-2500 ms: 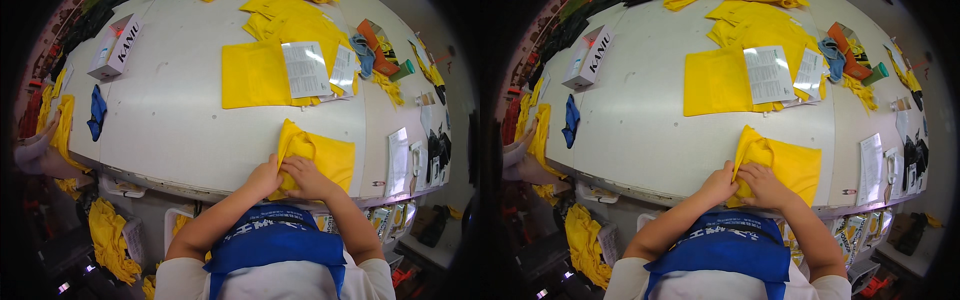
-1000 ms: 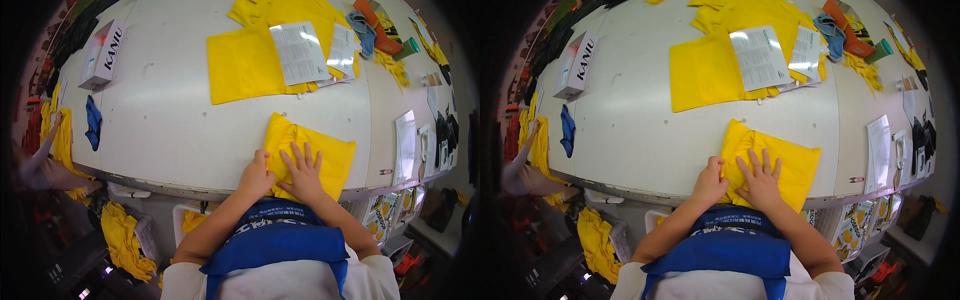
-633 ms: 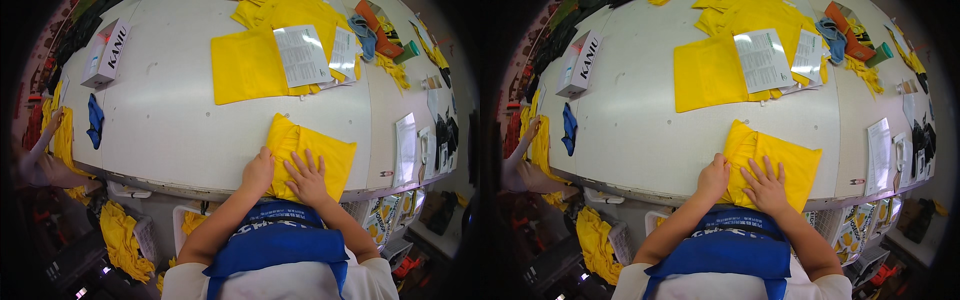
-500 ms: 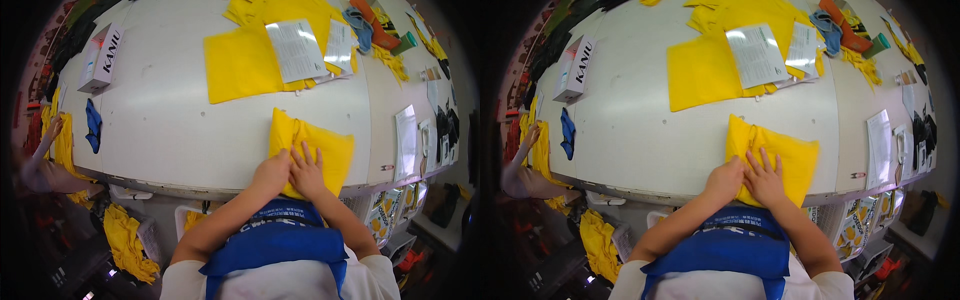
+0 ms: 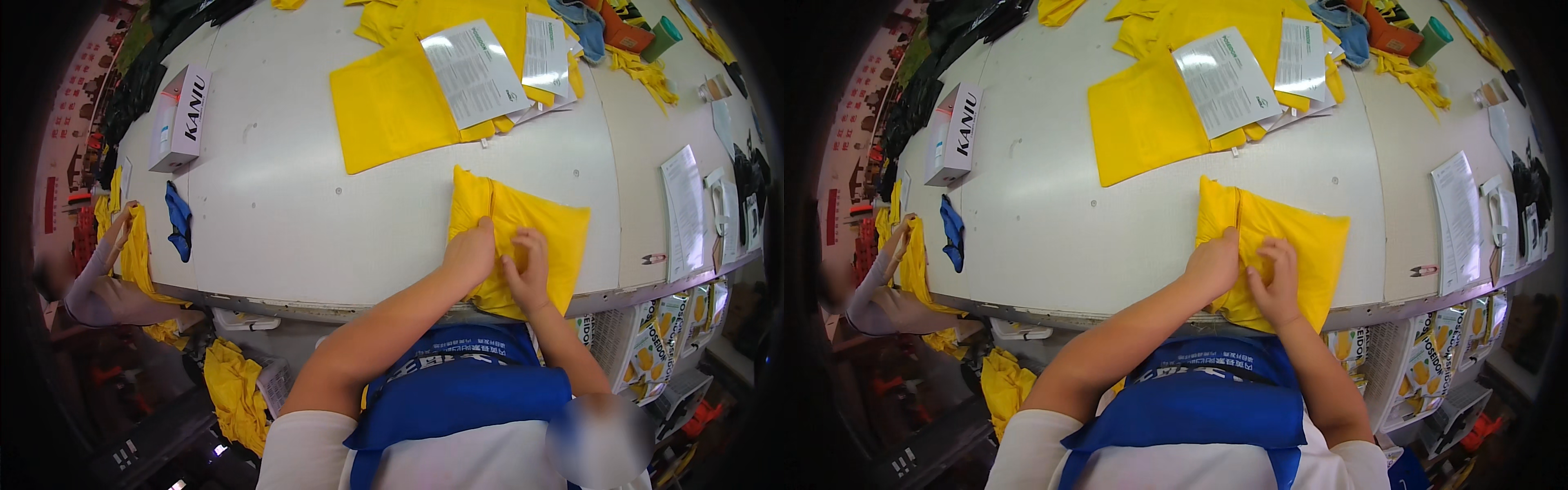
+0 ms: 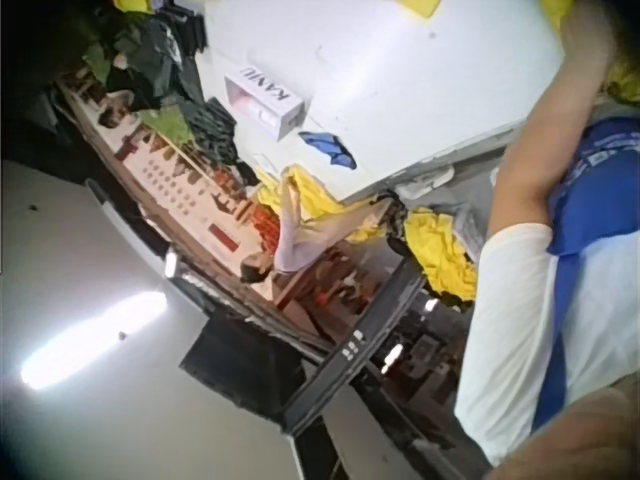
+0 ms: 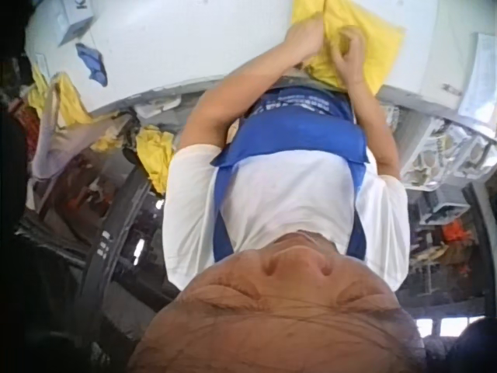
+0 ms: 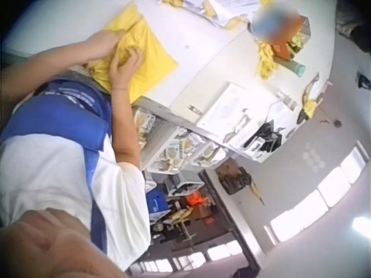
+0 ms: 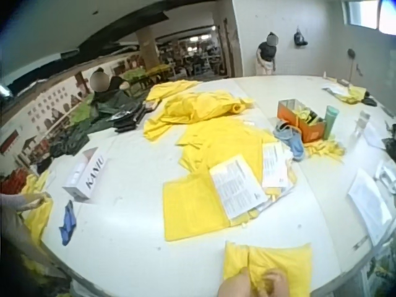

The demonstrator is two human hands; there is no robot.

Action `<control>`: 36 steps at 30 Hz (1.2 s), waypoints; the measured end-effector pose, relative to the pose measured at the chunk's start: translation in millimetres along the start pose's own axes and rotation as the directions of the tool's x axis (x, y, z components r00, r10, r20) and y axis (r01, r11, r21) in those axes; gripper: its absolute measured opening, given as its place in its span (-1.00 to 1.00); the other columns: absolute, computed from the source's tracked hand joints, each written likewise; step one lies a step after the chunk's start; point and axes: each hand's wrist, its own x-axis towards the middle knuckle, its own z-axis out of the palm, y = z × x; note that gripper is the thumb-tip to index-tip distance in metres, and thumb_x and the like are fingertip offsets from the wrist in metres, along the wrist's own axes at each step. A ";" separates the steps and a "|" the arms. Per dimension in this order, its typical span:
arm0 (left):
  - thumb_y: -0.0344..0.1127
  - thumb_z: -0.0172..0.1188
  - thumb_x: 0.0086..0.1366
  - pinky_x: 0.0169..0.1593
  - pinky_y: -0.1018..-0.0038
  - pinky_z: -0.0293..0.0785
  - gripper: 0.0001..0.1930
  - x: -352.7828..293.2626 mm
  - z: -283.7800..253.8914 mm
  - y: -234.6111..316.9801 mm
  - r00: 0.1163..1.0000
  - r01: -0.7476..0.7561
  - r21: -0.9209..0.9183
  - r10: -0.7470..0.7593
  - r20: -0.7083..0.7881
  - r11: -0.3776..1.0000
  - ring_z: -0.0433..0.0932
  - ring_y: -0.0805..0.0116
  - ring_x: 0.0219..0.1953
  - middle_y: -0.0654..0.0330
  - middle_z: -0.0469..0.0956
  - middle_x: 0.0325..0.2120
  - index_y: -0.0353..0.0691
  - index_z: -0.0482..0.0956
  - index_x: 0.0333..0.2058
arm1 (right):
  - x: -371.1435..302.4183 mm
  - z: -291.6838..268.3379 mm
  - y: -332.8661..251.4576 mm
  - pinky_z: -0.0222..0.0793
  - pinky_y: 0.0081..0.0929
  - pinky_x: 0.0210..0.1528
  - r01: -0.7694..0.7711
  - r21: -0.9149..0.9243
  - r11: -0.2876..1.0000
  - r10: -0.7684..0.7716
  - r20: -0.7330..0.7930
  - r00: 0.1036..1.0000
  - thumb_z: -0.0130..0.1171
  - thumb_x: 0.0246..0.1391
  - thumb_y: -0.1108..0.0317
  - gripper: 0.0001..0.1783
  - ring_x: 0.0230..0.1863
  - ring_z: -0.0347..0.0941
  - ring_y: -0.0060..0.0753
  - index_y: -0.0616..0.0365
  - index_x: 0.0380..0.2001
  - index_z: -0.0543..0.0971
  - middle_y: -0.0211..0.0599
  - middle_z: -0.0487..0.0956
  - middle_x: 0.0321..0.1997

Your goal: The person folds a yellow raincoat on a table, smoothing the fabric and aligning the edges. They then place the folded garment into a clear plastic packaging bag and set it aside.

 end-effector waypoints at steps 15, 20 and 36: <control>-0.44 -0.01 0.10 -0.22 0.12 0.47 -0.76 17.5 2.8 -6.6 0.999 0.016 0.035 -0.017 0.030 0.999 0.56 -0.11 -0.32 -0.21 0.55 -0.43 -0.39 0.41 -0.23 | -39.0 16.8 -30.6 0.14 -0.50 -0.27 0.680 -0.349 0.645 -0.500 0.481 0.721 0.02 -0.14 0.24 -0.87 -0.34 0.29 -0.51 -0.10 -0.45 0.48 -0.52 0.34 -0.44; -0.44 -0.02 0.09 -0.29 0.14 0.48 -0.78 12.5 -9.5 -3.1 0.997 0.009 0.028 -0.011 0.078 1.000 0.56 -0.12 -0.41 -0.20 0.55 -0.48 -0.38 0.41 -0.25 | -40.9 16.0 -29.2 0.14 -0.49 -0.27 0.682 -0.305 0.665 -0.505 0.488 0.711 0.02 -0.13 0.24 -0.90 -0.32 0.30 -0.50 -0.14 -0.46 0.47 -0.51 0.35 -0.43; -0.43 0.06 0.16 -0.68 0.34 0.39 -0.92 2.3 -26.8 -35.1 0.981 0.082 -0.322 -0.018 0.196 0.943 0.47 0.24 -0.75 0.06 0.47 -0.65 -0.25 0.33 -0.41 | -47.4 12.4 -33.2 0.22 -0.44 -0.25 0.440 -0.195 0.877 -0.362 0.335 0.870 0.17 -0.17 0.35 -0.83 -0.31 0.38 -0.37 0.00 -0.40 0.50 -0.42 0.44 -0.40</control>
